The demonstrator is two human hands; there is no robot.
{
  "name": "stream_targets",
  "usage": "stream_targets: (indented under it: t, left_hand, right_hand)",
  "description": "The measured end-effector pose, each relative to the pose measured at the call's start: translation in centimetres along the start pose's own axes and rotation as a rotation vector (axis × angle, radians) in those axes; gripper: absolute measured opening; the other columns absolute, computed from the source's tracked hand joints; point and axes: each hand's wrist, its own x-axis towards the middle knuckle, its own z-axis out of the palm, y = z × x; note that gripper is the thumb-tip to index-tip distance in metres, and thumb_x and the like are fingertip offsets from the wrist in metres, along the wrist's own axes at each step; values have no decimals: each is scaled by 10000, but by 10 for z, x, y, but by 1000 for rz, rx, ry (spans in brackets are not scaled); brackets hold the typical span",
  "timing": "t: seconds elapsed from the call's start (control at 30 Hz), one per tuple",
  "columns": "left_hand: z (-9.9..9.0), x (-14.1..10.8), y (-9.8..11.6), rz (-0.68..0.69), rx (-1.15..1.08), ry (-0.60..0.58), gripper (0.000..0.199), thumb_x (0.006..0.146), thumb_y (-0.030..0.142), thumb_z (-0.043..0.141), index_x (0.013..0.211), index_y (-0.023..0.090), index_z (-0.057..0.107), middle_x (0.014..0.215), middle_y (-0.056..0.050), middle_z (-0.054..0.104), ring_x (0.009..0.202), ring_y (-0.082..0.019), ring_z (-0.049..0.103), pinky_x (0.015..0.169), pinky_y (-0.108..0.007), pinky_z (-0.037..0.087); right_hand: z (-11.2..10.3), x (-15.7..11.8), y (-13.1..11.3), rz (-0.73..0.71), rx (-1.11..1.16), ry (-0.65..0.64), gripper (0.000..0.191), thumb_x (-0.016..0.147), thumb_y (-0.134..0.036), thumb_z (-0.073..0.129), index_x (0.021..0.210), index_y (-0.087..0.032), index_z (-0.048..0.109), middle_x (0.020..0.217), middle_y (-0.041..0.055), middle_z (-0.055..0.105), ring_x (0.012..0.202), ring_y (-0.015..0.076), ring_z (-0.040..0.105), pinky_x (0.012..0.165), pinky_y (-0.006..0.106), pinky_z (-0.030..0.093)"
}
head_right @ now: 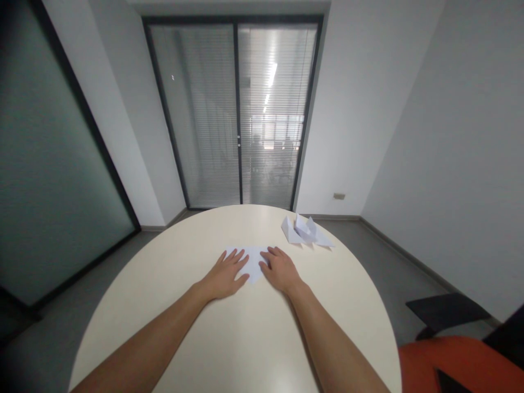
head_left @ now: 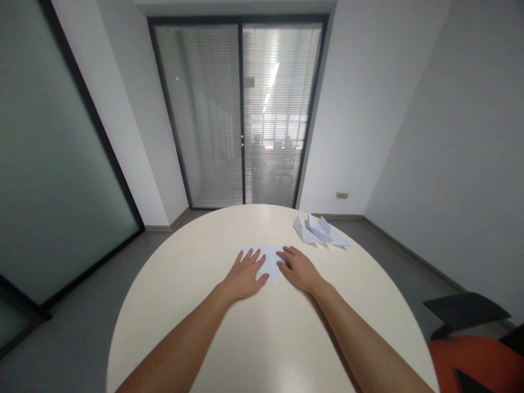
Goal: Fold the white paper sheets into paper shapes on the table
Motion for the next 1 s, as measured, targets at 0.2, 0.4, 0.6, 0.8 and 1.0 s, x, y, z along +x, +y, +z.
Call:
stream_targets:
  t: [0.2,0.4,0.6,0.8,1.0]
  left_hand:
    - [-2,1,1,135,-60,-8,525,985,376,394,1477,202,450,1599,-89,343,1493,-271,270,1212,-485,223]
    - [-6,0,10,90,-67,14,583,969,543,416,1407,175,528,1578,-99,386,1481,-325,270,1204,-500,228]
    - [-9,-2,16,184,-22,63,485,924,370,493,1369,189,560,1518,-76,471,1340,-301,417,1159,-454,319]
    - [-14,-2,16,188,-18,77,491,851,182,476,1330,221,574,1423,-69,543,1286,-278,437,1117,-448,347]
    - [-17,-1,20,90,59,128,317,965,246,380,1152,179,627,1244,-122,621,1167,-289,506,1018,-452,391]
  right_hand:
    - [6,-1,3,161,-35,-46,577,956,-461,497,1443,-153,507,1544,170,416,1458,378,300,1159,567,255]
    - [1,2,1,87,-9,0,505,910,-454,564,1339,-190,594,1399,152,564,1339,326,449,1129,510,298]
    - [-7,4,-2,83,-48,72,412,889,-405,594,1203,-150,671,1200,159,650,1133,285,579,1033,393,398]
    - [-14,5,-6,106,-66,58,397,858,-431,627,1151,-172,698,1094,134,687,1042,278,607,931,359,433]
    - [-25,5,-13,114,-74,-5,231,857,-390,609,775,-212,731,787,64,715,773,218,637,691,296,410]
